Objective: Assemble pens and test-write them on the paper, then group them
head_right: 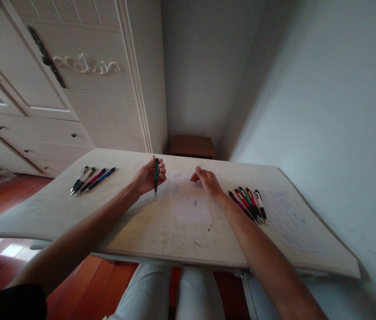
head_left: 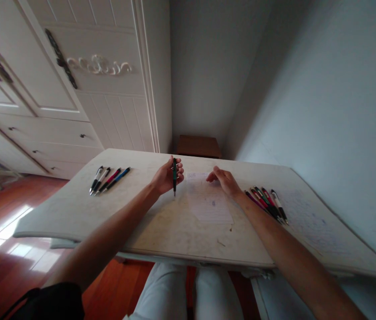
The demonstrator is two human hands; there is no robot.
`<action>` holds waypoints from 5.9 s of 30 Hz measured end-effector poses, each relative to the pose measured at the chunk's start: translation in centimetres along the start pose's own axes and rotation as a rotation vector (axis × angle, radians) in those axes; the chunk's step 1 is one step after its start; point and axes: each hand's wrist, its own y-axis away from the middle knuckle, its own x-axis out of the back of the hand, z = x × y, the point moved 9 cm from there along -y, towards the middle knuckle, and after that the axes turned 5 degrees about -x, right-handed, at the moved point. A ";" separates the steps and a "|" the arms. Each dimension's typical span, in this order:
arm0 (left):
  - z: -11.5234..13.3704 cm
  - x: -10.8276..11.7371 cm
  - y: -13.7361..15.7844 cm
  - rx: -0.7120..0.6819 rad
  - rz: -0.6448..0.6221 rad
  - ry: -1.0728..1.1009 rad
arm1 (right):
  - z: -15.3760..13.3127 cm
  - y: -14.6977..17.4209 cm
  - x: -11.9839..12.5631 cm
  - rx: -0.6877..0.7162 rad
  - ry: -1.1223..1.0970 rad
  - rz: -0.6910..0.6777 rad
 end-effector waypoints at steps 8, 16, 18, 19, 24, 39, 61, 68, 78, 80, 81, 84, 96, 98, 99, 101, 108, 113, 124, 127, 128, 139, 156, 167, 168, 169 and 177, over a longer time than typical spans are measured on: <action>0.4 -1.1 0.9 -0.019 -0.027 0.071 | -0.1 0.2 -0.2 -0.018 0.012 0.002; 0.8 0.3 0.7 -0.072 0.075 0.163 | -0.7 0.4 0.2 0.026 -0.020 0.041; 0.8 0.4 0.7 -0.094 0.065 0.139 | -0.8 0.4 0.2 0.033 -0.019 0.042; 0.8 0.3 0.7 -0.104 0.050 0.126 | -0.8 0.4 0.2 0.034 -0.015 0.041; 0.6 0.1 0.7 -0.123 0.001 0.143 | -0.9 0.4 0.1 0.027 0.009 0.038; -0.6 0.0 0.5 -0.066 0.021 0.396 | -1.2 0.5 0.0 0.051 -0.012 0.026; -2.9 -2.7 1.3 0.017 -0.050 0.234 | -8.2 5.2 -6.4 0.350 0.351 -0.049; -2.5 -4.5 2.1 -0.042 -0.196 0.140 | -8.0 5.2 -5.9 0.282 0.431 0.014; 0.6 -0.7 -0.1 -0.208 -0.075 -0.239 | -6.9 4.2 -3.6 0.114 -0.095 0.060; 1.8 1.2 -0.8 -0.317 0.015 -0.524 | -6.2 3.8 -3.4 0.066 -0.137 0.045; 2.0 1.6 -1.1 -0.348 0.008 -0.630 | -5.9 3.6 -3.3 0.047 -0.135 0.040; 1.4 2.3 -1.7 -0.350 -0.062 -0.744 | -4.9 3.0 -3.4 0.019 -0.098 0.017; -1.7 -2.2 0.0 -0.513 -0.493 -1.178 | -3.2 2.6 -3.2 -0.064 0.010 0.014; -2.0 -3.3 0.6 -0.531 -0.540 -1.191 | -3.3 2.9 -3.5 -0.078 0.028 -0.008; -2.0 -3.5 0.6 -0.517 -0.538 -1.169 | -3.3 3.0 -3.7 -0.077 0.045 -0.017; -1.9 -3.0 0.3 -0.440 -0.465 -1.046 | -3.4 3.2 -4.0 -0.069 0.094 -0.033; -2.6 -0.2 -1.0 -0.173 -0.249 -0.636 | -2.5 3.2 -4.5 -0.038 0.123 -0.080; -1.3 -0.3 -0.7 -0.278 -0.219 -0.696 | -2.7 3.4 -4.8 -0.041 0.126 -0.105; -1.6 0.4 -0.9 -0.235 -0.173 -0.641 | -3.3 3.5 -4.6 0.006 0.263 -0.068; -1.3 -0.3 -0.8 -0.334 -0.251 -0.814 | -3.2 3.4 -4.3 -0.006 0.269 -0.052; -1.2 -0.8 -0.6 -0.389 -0.297 -0.907 | -3.2 3.4 -4.3 -0.006 0.260 -0.048; -1.1 -1.3 -0.4 -0.406 -0.321 -0.951 | -3.8 3.5 -3.5 0.010 0.195 0.022; -2.6 -2.2 0.0 -0.587 -0.543 -1.634 | -3.8 3.9 -5.1 0.006 0.155 -0.139; -2.5 -2.4 0.2 -0.638 -0.555 -1.681 | -3.8 3.8 -5.0 0.003 0.150 -0.133; -2.6 -2.4 0.2 -0.639 -0.560 -1.680 | -4.0 3.8 -5.0 0.017 0.165 -0.132; -2.6 -2.4 0.2 -0.640 -0.563 -1.680 | -4.1 3.8 -5.0 0.030 0.184 -0.125; -2.6 -2.4 0.1 -0.633 -0.565 -1.699 | -3.6 3.9 -5.2 -0.016 0.139 -0.166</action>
